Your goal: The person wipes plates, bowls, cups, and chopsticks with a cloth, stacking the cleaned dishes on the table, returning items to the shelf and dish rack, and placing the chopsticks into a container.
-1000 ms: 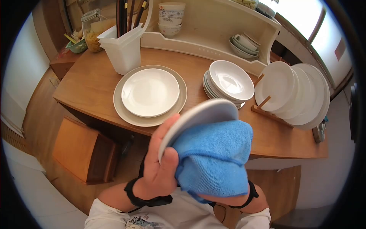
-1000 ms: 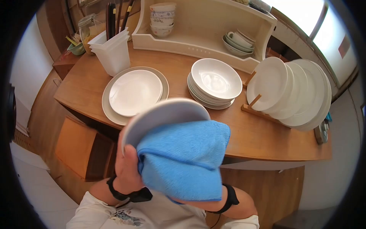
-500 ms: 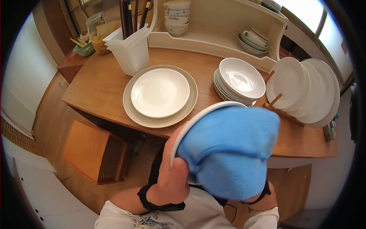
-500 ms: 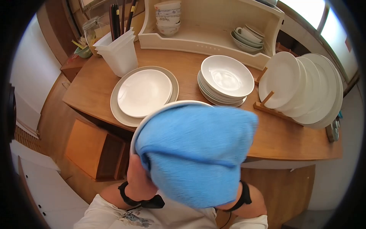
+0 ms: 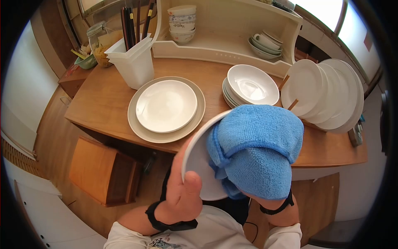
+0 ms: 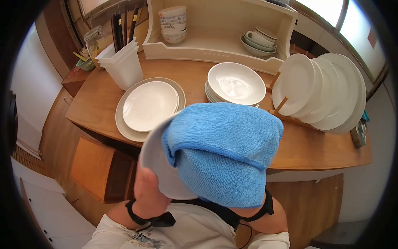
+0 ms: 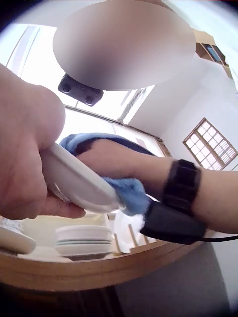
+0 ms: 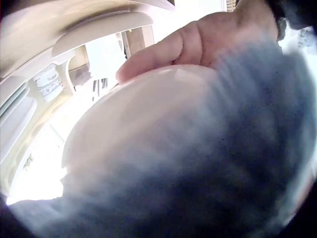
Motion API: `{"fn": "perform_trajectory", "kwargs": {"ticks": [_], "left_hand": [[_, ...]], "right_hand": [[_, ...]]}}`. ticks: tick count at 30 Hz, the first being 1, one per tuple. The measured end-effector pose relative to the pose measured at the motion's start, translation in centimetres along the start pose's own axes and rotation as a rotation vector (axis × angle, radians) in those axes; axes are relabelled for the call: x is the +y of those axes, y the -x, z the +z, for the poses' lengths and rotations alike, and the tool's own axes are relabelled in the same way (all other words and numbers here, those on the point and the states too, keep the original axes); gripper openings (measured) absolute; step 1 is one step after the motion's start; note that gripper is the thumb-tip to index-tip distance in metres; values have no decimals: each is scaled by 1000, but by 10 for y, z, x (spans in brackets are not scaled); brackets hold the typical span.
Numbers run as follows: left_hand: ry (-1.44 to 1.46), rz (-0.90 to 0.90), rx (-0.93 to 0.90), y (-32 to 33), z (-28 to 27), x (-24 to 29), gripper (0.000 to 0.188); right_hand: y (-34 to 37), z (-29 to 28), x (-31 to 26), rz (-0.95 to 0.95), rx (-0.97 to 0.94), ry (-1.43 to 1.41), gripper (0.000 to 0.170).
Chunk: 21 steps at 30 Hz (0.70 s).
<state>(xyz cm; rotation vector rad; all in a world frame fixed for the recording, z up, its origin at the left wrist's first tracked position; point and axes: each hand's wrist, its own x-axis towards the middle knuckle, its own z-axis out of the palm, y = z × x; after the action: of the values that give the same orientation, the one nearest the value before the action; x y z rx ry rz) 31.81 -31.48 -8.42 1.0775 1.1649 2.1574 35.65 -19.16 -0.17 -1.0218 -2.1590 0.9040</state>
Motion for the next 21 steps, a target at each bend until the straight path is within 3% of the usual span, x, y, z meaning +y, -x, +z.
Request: {"fn": "perform_trajectory", "kwargs": {"ticks": [3, 5, 7, 9, 11, 13, 14, 15, 17, 19, 21], "left_hand": [[-71, 75, 83, -5, -4, 4, 69], [-234, 51, 10, -6, -7, 9, 68], [-169, -6, 21, 1, 0, 2, 70], [-127, -116, 106, 5, 9, -4, 84], [-85, -115, 133, -2, 8, 2, 88], [-214, -80, 86, -6, -7, 13, 87], [-238, 34, 93, -4, -17, 7, 75], [-241, 39, 94, -5, -18, 5, 75], [-421, 182, 76, -5, -14, 2, 72], [-481, 165, 71, -2, -10, -3, 69], [-312, 104, 8, -2, -3, -1, 70]], "right_hand": [[4, 7, 1, -107, -7, 23, 43], [35, -9, 33, -166, -9, 28, 45], [27, -13, 39, -219, 5, 30, 47], [9, -14, 37, -277, 24, 38, 49], [6, -22, 43, -349, 33, 54, 51], [-1, -2, 23, -424, 31, 69, 53], [2, -3, 26, -463, 29, 75, 54], [5, 4, 22, -503, 28, 77, 55], [31, -7, 49, -572, 28, 76, 57], [33, -19, 67, -634, 33, 77, 59], [19, -28, 74, -696, 38, 83, 61]]}}
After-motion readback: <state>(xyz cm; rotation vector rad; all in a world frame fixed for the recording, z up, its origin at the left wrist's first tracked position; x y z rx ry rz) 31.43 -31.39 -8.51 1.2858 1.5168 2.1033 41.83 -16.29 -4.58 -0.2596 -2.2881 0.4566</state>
